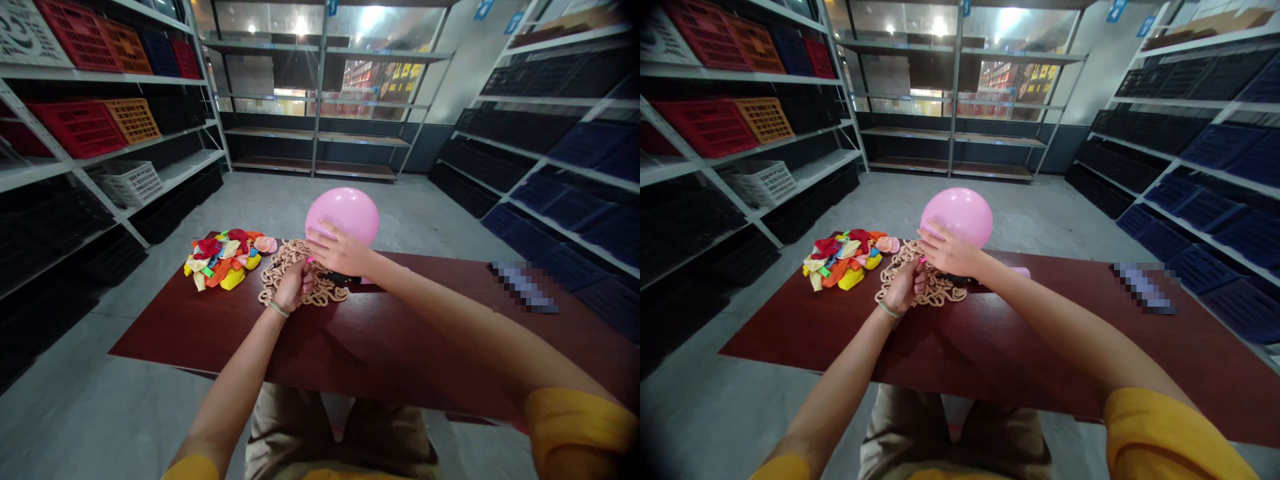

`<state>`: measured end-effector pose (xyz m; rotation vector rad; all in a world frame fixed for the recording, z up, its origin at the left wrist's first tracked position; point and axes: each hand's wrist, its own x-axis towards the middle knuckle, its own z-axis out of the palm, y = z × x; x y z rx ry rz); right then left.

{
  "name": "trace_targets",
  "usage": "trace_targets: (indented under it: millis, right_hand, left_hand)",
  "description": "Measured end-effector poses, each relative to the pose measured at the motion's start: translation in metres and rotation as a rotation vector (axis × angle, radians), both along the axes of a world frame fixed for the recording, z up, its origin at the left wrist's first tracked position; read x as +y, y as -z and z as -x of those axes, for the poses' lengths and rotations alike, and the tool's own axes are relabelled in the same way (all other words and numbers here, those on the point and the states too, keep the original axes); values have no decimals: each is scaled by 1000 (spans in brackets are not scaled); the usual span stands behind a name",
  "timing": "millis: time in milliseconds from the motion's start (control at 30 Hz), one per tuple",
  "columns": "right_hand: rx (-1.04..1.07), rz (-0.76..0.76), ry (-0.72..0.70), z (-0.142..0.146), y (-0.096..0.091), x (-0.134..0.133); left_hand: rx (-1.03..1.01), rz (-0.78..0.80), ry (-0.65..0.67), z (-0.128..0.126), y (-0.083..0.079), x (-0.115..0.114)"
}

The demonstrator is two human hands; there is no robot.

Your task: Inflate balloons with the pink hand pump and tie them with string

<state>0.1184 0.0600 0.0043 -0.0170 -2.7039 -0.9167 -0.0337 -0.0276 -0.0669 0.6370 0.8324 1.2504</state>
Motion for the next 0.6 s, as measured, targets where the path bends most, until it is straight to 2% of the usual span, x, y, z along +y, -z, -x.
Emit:
trace_targets:
  millis: [100,333,600]
  right_hand:
    - [-22,-20,13,-3,-5,0]
    - [-49,25,9,-10,-18,-5]
    - [-85,-152,-3,-12,-24,-9]
  left_hand:
    - [-76,17,27,0,-3,-1]
    - [14,-40,27,10,0,-2]
    - [101,-70,-38,13,4,0]
